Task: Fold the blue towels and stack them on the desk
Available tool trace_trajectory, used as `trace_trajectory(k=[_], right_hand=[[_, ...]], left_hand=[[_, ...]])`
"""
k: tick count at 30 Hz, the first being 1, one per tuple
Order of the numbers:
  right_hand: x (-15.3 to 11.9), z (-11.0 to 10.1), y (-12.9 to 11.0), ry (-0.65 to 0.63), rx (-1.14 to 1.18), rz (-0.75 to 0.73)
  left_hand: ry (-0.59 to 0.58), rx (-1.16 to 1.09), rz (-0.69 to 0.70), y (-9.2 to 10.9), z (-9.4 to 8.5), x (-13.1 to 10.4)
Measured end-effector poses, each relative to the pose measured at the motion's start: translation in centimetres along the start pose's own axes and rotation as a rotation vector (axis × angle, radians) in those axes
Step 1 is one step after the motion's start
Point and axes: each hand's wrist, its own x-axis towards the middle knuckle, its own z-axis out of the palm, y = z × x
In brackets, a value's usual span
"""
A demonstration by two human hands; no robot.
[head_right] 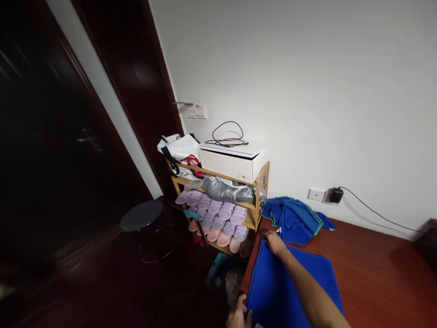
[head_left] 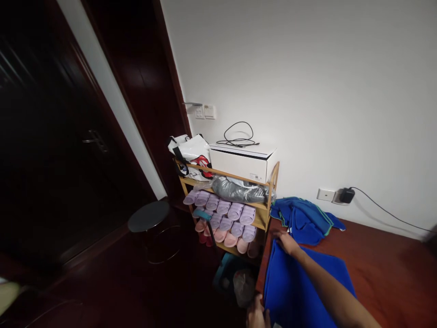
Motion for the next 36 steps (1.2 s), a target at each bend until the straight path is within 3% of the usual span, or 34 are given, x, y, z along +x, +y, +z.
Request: trace_trajectory(k=[4,8,11,15,20,24,29,32,36], right_hand=[[-2.1,-5.3,0.3,0.02,0.049,-0.082],[-7.0,-12.0,0.8,0.051,0.08,-0.12],[-11.9,-17.2,0.9,0.111,0.085,-0.101],[-19.4,-24.2,-0.3,0.246,0.149,-0.04],[-28.7,-30.7,-3.2,0.423,0.27,-0.005],[-34.9,-33.4,-4.4,0.546,0.32,0.022],[-40.9,-35.0,-4.3,0.683,0.348,0.076],[-43.3,-35.0,-3.8,0.681,0.411,0.172],[-45.8,-34.5,-2.8,0.704,0.545,0.219]], left_hand=[[-0.133,0.002,-0.061,1.4,-2.5,0.3],[-0.034,-0.2,0.111,2.8,-4.7,0.5],[0.059,-0.391,0.268,4.7,-7.5,0.8],[0.158,-0.491,0.427,9.8,-13.3,0.1],[0.321,-0.41,0.715,17.9,-19.8,-3.6],[0.333,-0.409,0.847,22.4,-22.4,-6.3],[0.12,-0.48,0.893,25.7,-24.2,-8.5],[-0.025,-0.518,0.903,27.3,-24.1,-10.0],[-0.18,-0.565,0.95,29.1,-22.4,-12.1]])
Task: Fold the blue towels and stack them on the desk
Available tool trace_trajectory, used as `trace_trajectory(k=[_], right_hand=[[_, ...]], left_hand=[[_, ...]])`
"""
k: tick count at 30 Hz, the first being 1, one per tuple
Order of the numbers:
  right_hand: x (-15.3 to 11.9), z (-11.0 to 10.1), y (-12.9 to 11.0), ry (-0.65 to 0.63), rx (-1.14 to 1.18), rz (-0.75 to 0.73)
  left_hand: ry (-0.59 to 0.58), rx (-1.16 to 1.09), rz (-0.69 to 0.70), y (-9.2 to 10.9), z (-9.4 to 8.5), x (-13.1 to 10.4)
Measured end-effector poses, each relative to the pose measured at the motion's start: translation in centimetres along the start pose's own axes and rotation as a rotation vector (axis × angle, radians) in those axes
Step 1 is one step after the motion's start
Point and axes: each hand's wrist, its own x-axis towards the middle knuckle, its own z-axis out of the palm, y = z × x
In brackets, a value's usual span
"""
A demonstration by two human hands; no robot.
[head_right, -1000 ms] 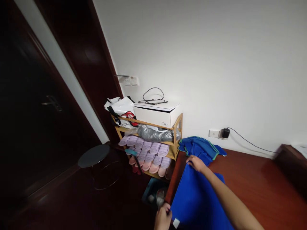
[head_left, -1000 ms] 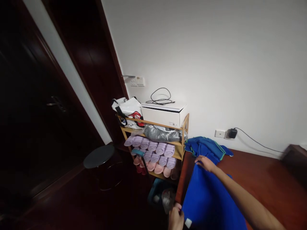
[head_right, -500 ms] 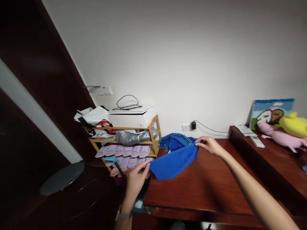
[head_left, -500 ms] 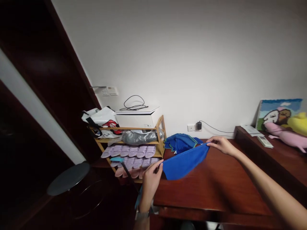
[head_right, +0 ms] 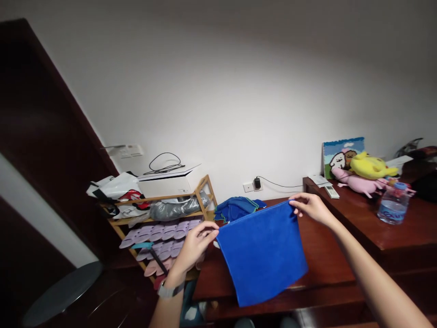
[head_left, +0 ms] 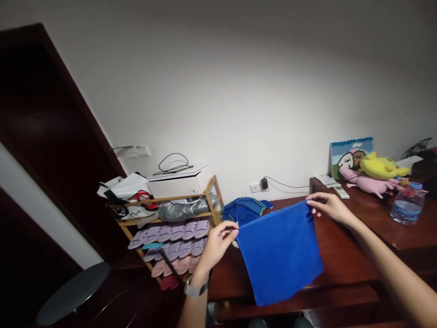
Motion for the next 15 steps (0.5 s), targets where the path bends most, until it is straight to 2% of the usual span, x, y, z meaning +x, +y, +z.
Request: trace_trajectory(k=[5,9,12,15], right_hand=[[-2.1,-2.7,2.3,0.232,0.059,-0.034],[-3.5,-5.4,4.8,0.486,-0.127,-0.023],[-3.1,-6.7,6.2,0.656,-0.323,-0.046],[-0.2,-6.0,7.2,0.706,-0.454,-0.14]], left_hand=[[-0.277,-0.104,0.033,2.1,4.4,-0.7],[-0.485,-0.143,0.054,4.0,9.4,-2.0],[-0.55,-0.176,0.009,4.3,13.6,-2.9],[-0.524,-0.226,-0.096,2.9,16.8,-3.4]])
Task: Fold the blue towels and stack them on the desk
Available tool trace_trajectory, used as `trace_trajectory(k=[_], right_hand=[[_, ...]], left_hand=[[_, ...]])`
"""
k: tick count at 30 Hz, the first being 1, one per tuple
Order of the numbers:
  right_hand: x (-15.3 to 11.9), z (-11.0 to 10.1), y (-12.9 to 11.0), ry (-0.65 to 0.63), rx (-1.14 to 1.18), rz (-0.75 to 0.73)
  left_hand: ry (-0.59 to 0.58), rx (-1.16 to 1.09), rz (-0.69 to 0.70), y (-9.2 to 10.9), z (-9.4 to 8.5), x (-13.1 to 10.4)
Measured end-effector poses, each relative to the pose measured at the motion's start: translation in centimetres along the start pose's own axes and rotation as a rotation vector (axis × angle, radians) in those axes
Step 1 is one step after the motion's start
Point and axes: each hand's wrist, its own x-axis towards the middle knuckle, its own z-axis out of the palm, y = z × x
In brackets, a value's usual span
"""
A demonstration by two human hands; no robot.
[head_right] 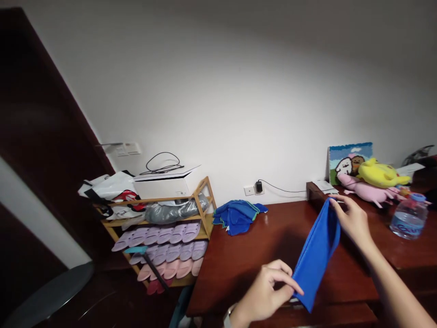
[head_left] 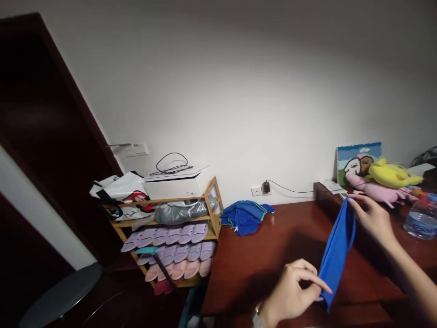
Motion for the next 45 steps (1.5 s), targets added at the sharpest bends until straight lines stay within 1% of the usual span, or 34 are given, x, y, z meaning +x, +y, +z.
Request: trace_trajectory(k=[1,2,3,5,6,7,9,10,11,12,13,14,15,16,18,21,22,24,26,28,31,33,35,37,39,41,43,45], right_hand=[[0.5,1.8,-0.1,-0.009,0.005,-0.045],[1.0,4.0,-0.4,-0.042,0.023,-0.084],[1.3,6.6,-0.9,-0.107,0.04,-0.108],[0.9,13.0,-2.2,-0.292,0.053,-0.117],[0.1,16.5,-3.1,-0.411,0.041,-0.098],[-1.1,20.0,-4.1,-0.496,0.039,-0.092],[-5.0,26.5,-6.3,-0.628,0.047,-0.094],[-7.6,29.3,-7.3,-0.689,0.049,-0.094],[-10.3,31.5,-8.3,-0.75,0.052,-0.095],[-13.2,33.1,-9.0,-0.802,0.052,-0.094],[-16.0,34.2,-9.3,-0.852,0.051,-0.092],[-18.6,34.8,-9.3,-0.896,0.052,-0.09],[-20.9,34.8,-8.7,-0.933,0.052,-0.09],[-22.9,34.4,-7.7,-0.955,0.045,-0.094],[-25.8,32.3,-4.3,-0.94,-0.002,-0.098],[-28.2,27.8,2.9,-0.807,-0.146,-0.027],[-28.7,26.3,5.2,-0.786,-0.183,0.009],[-29.9,23.7,8.9,-0.811,-0.225,0.042],[-31.4,21.9,10.9,-0.85,-0.265,0.028],[-33.0,20.8,11.6,-0.836,-0.341,0.0],[-35.6,19.4,11.5,-0.736,-0.465,-0.039],[-37.1,18.1,11.6,-0.688,-0.491,-0.098],[-38.1,16.6,11.9,-0.675,-0.49,-0.156],[-38.4,15.5,12.0,-0.68,-0.488,-0.175],[-37.4,15.2,11.8,-0.689,-0.485,-0.161],[-35.0,16.4,11.3,-0.683,-0.486,-0.126],[-31.2,19.0,10.6,-0.681,-0.49,-0.086],[-27.0,22.4,10.1,-0.719,-0.477,-0.065]], left_hand=[[0.026,-0.03,-0.028,-1.0,0.4,0.3],[0.058,-0.057,-0.052,-2.3,0.5,0.4],[0.101,-0.081,-0.07,-3.8,0.4,0.5],[0.206,-0.106,-0.099,-7.5,-0.3,0.2],[0.262,-0.106,-0.121,-9.6,-0.9,-0.1],[0.315,-0.1,-0.15,-11.9,-1.6,-0.7],[0.4,-0.068,-0.251,-16.7,-3.2,-2.1],[0.433,-0.042,-0.321,-19.0,-4.1,-3.0],[0.468,-0.006,-0.398,-21.2,-5.0,-4.0],[0.503,0.037,-0.47,-23.3,-5.8,-4.9],[0.537,0.082,-0.53,-25.1,-6.6,-5.9],[0.566,0.121,-0.572,-26.6,-7.3,-6.8],[0.587,0.151,-0.594,-28.0,-7.8,-7.6],[0.598,0.173,-0.598,-29.1,-8.3,-8.4],[0.6,0.203,-0.579,-30.8,-8.8,-9.6],[0.599,0.252,-0.545,-32.1,-9.0,-10.8],[0.602,0.264,-0.546,-32.3,-9.0,-11.1],[0.615,0.278,-0.559,-32.6,-9.1,-11.5],[0.639,0.292,-0.565,-32.9,-9.1,-11.7],[0.67,0.312,-0.557,-33.2,-9.1,-11.9],[0.716,0.342,-0.521,-33.8,-8.8,-11.9],[0.728,0.35,-0.497,-34.0,-8.6,-12.0],[0.733,0.35,-0.496,-34.3,-8.4,-12.1],[0.738,0.347,-0.516,-34.5,-8.3,-12.2],[0.745,0.349,-0.535,-34.7,-8.2,-12.4],[0.748,0.368,-0.54,-34.9,-8.2,-12.5],[0.746,0.4,-0.528,-35.1,-8.2,-12.6],[0.737,0.428,-0.507,-35.3,-8.2,-12.7]])
